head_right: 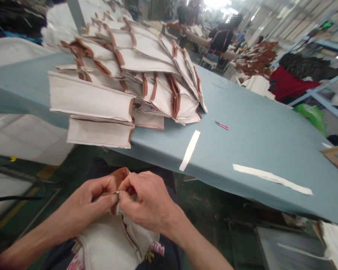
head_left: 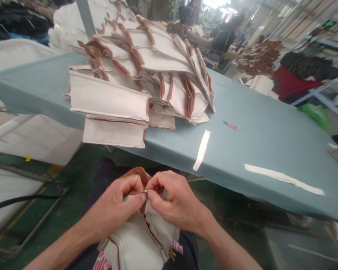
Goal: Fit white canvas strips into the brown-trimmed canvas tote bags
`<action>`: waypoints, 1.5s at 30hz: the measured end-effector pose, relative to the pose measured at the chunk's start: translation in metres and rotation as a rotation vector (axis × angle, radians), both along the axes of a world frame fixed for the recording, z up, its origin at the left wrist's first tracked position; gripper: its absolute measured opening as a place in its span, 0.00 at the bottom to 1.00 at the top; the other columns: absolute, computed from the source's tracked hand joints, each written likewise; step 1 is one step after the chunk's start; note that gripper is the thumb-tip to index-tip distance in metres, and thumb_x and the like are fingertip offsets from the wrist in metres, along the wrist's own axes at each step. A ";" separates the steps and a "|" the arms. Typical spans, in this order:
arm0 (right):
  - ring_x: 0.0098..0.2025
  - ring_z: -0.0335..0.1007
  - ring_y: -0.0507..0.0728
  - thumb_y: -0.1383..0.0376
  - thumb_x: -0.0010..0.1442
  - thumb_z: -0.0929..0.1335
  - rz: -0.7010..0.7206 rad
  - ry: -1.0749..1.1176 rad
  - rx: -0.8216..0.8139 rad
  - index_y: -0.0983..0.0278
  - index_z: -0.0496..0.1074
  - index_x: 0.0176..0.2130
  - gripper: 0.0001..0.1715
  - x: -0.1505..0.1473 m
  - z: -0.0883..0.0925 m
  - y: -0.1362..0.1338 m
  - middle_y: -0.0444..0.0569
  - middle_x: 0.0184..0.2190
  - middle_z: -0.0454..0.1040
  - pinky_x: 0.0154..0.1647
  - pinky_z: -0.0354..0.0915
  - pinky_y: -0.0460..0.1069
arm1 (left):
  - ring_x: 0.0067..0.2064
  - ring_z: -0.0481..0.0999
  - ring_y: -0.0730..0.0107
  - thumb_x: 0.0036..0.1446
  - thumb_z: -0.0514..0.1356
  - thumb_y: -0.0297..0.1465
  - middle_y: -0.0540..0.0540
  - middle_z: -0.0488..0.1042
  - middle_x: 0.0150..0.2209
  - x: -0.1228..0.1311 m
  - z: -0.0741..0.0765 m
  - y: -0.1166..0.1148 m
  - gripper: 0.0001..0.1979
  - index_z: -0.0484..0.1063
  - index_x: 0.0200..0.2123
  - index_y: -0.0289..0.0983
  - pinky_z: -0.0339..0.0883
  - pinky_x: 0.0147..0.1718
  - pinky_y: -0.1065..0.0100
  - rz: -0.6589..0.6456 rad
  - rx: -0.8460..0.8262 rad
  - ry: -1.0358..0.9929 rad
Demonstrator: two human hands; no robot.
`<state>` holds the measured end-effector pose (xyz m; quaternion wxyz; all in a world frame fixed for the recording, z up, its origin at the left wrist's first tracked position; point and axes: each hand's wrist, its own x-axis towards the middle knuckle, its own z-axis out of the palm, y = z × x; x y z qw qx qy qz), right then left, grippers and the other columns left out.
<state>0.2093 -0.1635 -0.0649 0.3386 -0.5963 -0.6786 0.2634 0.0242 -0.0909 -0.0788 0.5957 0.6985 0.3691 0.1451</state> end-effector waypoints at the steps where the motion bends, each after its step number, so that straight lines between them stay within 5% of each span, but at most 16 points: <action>1: 0.33 0.74 0.56 0.70 0.63 0.68 0.016 -0.054 0.023 0.61 0.75 0.34 0.06 0.001 -0.001 -0.001 0.45 0.29 0.80 0.39 0.63 0.50 | 0.26 0.66 0.70 0.54 0.58 0.34 0.54 0.70 0.22 0.002 -0.002 0.000 0.10 0.67 0.22 0.41 0.59 0.26 0.70 0.016 -0.002 0.006; 5: 0.35 0.76 0.58 0.69 0.65 0.69 0.059 -0.177 0.021 0.61 0.76 0.36 0.05 0.004 -0.004 -0.001 0.47 0.31 0.81 0.40 0.63 0.51 | 0.26 0.66 0.69 0.49 0.56 0.34 0.55 0.67 0.21 0.008 -0.005 -0.002 0.07 0.64 0.21 0.42 0.59 0.26 0.69 0.080 0.030 0.040; 9: 0.36 0.78 0.58 0.69 0.66 0.68 0.073 -0.137 0.041 0.62 0.76 0.37 0.06 0.005 -0.006 -0.002 0.47 0.32 0.82 0.41 0.65 0.51 | 0.27 0.68 0.69 0.55 0.57 0.35 0.55 0.70 0.23 0.003 -0.007 -0.004 0.10 0.65 0.22 0.42 0.59 0.27 0.69 0.091 0.039 0.030; 23: 0.35 0.80 0.60 0.71 0.62 0.70 0.067 -0.173 0.049 0.61 0.75 0.38 0.05 -0.004 0.004 -0.015 0.47 0.33 0.83 0.39 0.67 0.52 | 0.28 0.75 0.66 0.59 0.56 0.32 0.56 0.75 0.25 -0.005 0.004 -0.009 0.07 0.69 0.29 0.43 0.61 0.28 0.67 -0.064 0.173 0.145; 35: 0.36 0.84 0.59 0.67 0.63 0.67 0.044 -0.033 -0.154 0.64 0.70 0.57 0.22 -0.008 0.018 -0.015 0.49 0.40 0.86 0.36 0.66 0.50 | 0.29 0.79 0.69 0.67 0.56 0.31 0.54 0.82 0.30 -0.019 0.003 -0.002 0.09 0.75 0.35 0.42 0.63 0.29 0.70 -0.157 0.453 0.103; 37: 0.34 0.82 0.60 0.66 0.62 0.69 0.007 -0.081 -0.242 0.62 0.73 0.54 0.19 -0.009 0.019 -0.013 0.47 0.37 0.86 0.35 0.63 0.50 | 0.29 0.80 0.69 0.68 0.56 0.29 0.54 0.82 0.30 -0.021 0.003 0.000 0.10 0.77 0.37 0.43 0.64 0.30 0.70 -0.182 0.492 0.072; 40: 0.29 0.75 0.57 0.64 0.61 0.71 0.014 -0.174 -0.313 0.60 0.74 0.35 0.02 -0.009 0.018 -0.009 0.45 0.28 0.81 0.31 0.55 0.50 | 0.31 0.82 0.70 0.70 0.55 0.27 0.54 0.83 0.32 -0.024 0.002 0.003 0.12 0.78 0.41 0.43 0.64 0.31 0.71 -0.231 0.549 0.035; 42: 0.25 0.66 0.53 0.63 0.61 0.72 0.031 -0.185 -0.321 0.60 0.67 0.26 0.14 -0.008 0.016 -0.007 0.42 0.22 0.74 0.30 0.49 0.50 | 0.32 0.82 0.71 0.70 0.55 0.26 0.54 0.83 0.33 -0.025 0.000 0.006 0.12 0.78 0.43 0.44 0.64 0.31 0.72 -0.253 0.588 0.006; 45: 0.23 0.54 0.50 0.64 0.60 0.72 0.061 -0.087 -0.360 0.61 0.62 0.24 0.18 -0.006 0.014 -0.002 0.37 0.20 0.62 0.28 0.45 0.50 | 0.29 0.80 0.72 0.70 0.56 0.25 0.55 0.81 0.32 -0.026 -0.002 0.010 0.11 0.77 0.43 0.44 0.63 0.29 0.71 -0.271 0.618 -0.004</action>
